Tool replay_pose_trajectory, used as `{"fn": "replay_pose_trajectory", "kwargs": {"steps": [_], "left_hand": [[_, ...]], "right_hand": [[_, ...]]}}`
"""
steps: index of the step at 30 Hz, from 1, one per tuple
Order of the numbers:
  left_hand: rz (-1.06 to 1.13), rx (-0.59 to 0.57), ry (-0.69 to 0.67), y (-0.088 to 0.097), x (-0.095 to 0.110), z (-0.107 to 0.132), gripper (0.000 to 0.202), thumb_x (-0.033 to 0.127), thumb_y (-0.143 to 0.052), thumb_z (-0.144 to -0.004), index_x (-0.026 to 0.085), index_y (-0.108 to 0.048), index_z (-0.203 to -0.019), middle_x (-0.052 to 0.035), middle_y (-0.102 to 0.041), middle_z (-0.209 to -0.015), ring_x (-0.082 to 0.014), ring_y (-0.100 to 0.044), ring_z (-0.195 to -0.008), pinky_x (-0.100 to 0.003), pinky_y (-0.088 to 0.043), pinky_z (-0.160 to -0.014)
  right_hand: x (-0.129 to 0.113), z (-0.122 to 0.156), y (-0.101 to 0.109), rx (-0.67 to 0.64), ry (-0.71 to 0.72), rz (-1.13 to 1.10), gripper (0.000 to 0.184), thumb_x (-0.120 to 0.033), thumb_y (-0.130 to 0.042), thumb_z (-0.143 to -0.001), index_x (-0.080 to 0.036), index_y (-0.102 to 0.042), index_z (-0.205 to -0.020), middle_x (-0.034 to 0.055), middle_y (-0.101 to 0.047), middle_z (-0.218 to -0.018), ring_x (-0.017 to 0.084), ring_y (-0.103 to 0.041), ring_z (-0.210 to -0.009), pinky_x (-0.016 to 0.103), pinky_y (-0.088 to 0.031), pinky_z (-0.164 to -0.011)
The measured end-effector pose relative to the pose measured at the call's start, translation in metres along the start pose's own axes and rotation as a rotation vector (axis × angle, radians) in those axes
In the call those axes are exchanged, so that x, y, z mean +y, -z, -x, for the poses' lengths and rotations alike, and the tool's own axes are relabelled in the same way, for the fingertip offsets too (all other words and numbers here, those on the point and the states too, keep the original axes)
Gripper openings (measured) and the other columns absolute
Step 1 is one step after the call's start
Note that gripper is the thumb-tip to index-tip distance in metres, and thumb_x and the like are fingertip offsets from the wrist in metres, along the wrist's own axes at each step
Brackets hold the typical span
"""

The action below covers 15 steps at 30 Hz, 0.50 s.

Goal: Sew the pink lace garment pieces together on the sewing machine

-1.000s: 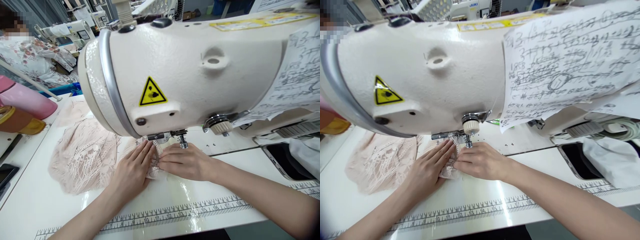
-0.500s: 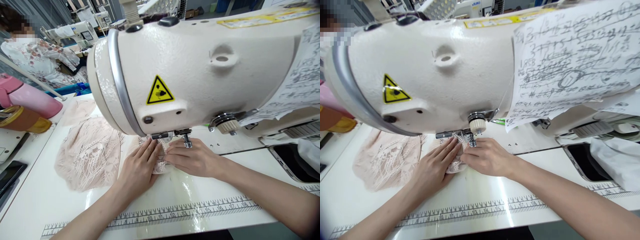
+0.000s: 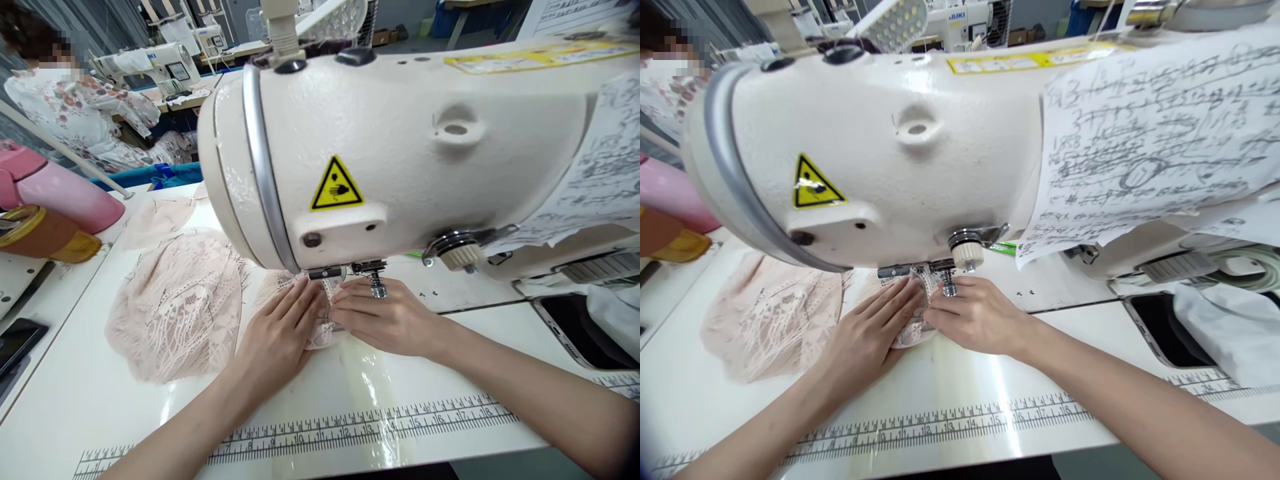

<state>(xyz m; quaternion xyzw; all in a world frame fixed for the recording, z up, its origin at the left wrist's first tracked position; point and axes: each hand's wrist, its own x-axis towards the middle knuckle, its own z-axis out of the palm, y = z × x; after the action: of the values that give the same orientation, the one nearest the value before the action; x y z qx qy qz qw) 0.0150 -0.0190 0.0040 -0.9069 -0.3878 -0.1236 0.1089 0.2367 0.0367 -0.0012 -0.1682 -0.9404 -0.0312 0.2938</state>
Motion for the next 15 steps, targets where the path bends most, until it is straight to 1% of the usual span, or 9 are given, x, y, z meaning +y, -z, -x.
{"fn": "replay_pose_trajectory", "kwargs": {"steps": [3, 6, 9, 11, 15], "left_hand": [[0.037, 0.031, -0.07, 0.002, -0.001, 0.004, 0.047, 0.011, -0.043, -0.089, 0.008, -0.048, -0.135, -0.0122, -0.055, -0.136, -0.0237, -0.047, -0.131, -0.039, -0.049, -0.103], [0.065, 0.026, -0.057, 0.001, -0.003, 0.007, 0.049, 0.012, -0.044, -0.086, 0.006, -0.048, -0.135, -0.0148, -0.056, -0.134, -0.0256, -0.049, -0.129, -0.04, -0.052, -0.1], [0.095, 0.03, -0.023, 0.0, -0.006, 0.01, 0.052, 0.013, -0.044, -0.085, 0.007, -0.046, -0.137, -0.0147, -0.053, -0.137, -0.0262, -0.048, -0.13, -0.041, -0.051, -0.101], [0.107, 0.033, -0.013, 0.0, -0.009, 0.01, 0.054, 0.013, -0.044, -0.085, 0.007, -0.045, -0.138, -0.0146, -0.053, -0.137, -0.026, -0.048, -0.13, -0.041, -0.05, -0.102], [0.08, 0.044, -0.014, 0.0, -0.012, 0.009, 0.051, 0.015, -0.044, -0.084, 0.003, -0.05, -0.133, -0.0178, -0.054, -0.135, -0.0279, -0.05, -0.128, -0.041, -0.052, -0.1]], "right_hand": [[-0.003, -0.001, -0.001, 0.028, 0.04, 0.027, 0.017, -0.009, -0.052, -0.089, -0.02, -0.065, -0.086, -0.0052, -0.07, -0.083, 0.006, -0.062, -0.076, 0.025, -0.052, -0.082], [-0.007, -0.004, -0.002, 0.065, 0.062, 0.047, 0.014, -0.007, -0.056, -0.087, -0.017, -0.065, -0.087, -0.0052, -0.071, -0.087, 0.006, -0.063, -0.078, 0.024, -0.052, -0.076], [-0.012, -0.006, -0.004, 0.063, 0.051, 0.073, 0.014, -0.009, -0.055, -0.088, -0.017, -0.066, -0.089, -0.0035, -0.071, -0.087, 0.008, -0.063, -0.08, 0.024, -0.053, -0.071], [-0.015, -0.008, -0.005, 0.031, 0.061, 0.086, 0.015, -0.009, -0.053, -0.089, -0.017, -0.067, -0.09, -0.0014, -0.071, -0.086, 0.01, -0.064, -0.082, 0.025, -0.055, -0.074], [-0.018, -0.012, -0.007, 0.0, 0.087, 0.1, 0.017, -0.008, -0.052, -0.089, -0.015, -0.068, -0.088, 0.0016, -0.071, -0.084, 0.012, -0.064, -0.084, 0.03, -0.057, -0.082]]}}
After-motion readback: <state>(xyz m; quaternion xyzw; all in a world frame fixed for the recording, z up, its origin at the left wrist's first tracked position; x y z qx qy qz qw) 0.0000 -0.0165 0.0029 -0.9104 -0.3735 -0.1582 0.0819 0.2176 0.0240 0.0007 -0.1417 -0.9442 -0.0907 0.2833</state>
